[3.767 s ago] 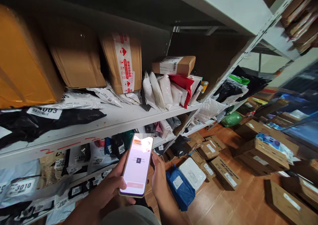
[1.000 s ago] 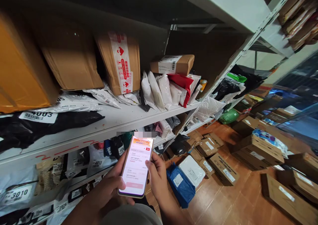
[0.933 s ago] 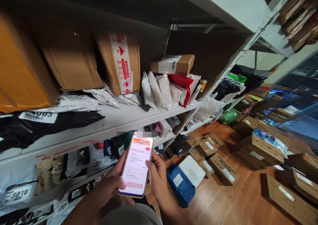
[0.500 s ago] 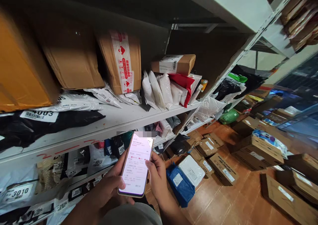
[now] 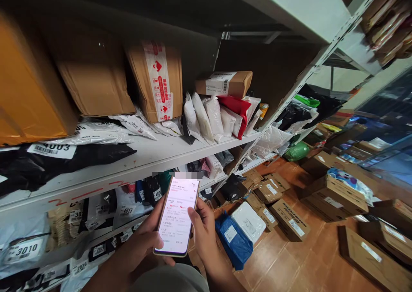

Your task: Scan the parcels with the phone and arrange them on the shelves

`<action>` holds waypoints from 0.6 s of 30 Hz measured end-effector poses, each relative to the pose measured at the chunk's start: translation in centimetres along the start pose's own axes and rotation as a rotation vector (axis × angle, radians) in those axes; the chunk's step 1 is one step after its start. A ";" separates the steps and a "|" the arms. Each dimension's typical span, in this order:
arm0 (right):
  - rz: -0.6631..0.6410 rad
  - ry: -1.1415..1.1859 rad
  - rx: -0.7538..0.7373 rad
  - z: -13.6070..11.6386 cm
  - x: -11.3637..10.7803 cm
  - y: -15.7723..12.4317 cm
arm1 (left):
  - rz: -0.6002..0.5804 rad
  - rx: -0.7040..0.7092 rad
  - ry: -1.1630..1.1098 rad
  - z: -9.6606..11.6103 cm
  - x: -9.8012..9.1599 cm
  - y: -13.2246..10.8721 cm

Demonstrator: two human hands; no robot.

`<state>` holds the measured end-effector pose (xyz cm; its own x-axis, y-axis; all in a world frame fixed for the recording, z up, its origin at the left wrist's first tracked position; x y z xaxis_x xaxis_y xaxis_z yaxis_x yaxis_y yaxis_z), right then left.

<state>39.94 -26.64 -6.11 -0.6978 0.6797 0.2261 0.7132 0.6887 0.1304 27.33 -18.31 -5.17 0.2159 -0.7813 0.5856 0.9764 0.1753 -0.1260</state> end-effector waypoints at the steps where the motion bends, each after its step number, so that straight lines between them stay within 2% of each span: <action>1: 0.004 0.010 -0.009 0.0 -0.1 0.0 | -0.006 0.003 -0.008 0.0 0.0 0.0; 12: -0.017 -0.015 -0.065 -1.0 0.1 -0.3 | 0.049 -0.035 -0.032 1.2 1.5 -0.1; 18: -0.014 -0.029 -0.093 -1.2 0.0 -0.2 | 0.073 -0.031 -0.018 1.0 1.3 -0.1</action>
<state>39.83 -27.07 -4.96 -0.7087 0.6777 0.1961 0.7052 0.6732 0.2225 27.52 -18.77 -3.61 0.2868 -0.7563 0.5880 0.9578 0.2127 -0.1936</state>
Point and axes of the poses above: each hand's wrist, its own y-axis towards the middle knuckle, its own x-axis out of the palm, z = x × y, the point moved 3 cm from there along y, towards the middle knuckle, and after that the axes turned 2 degrees about x, right-handed, at the moved point
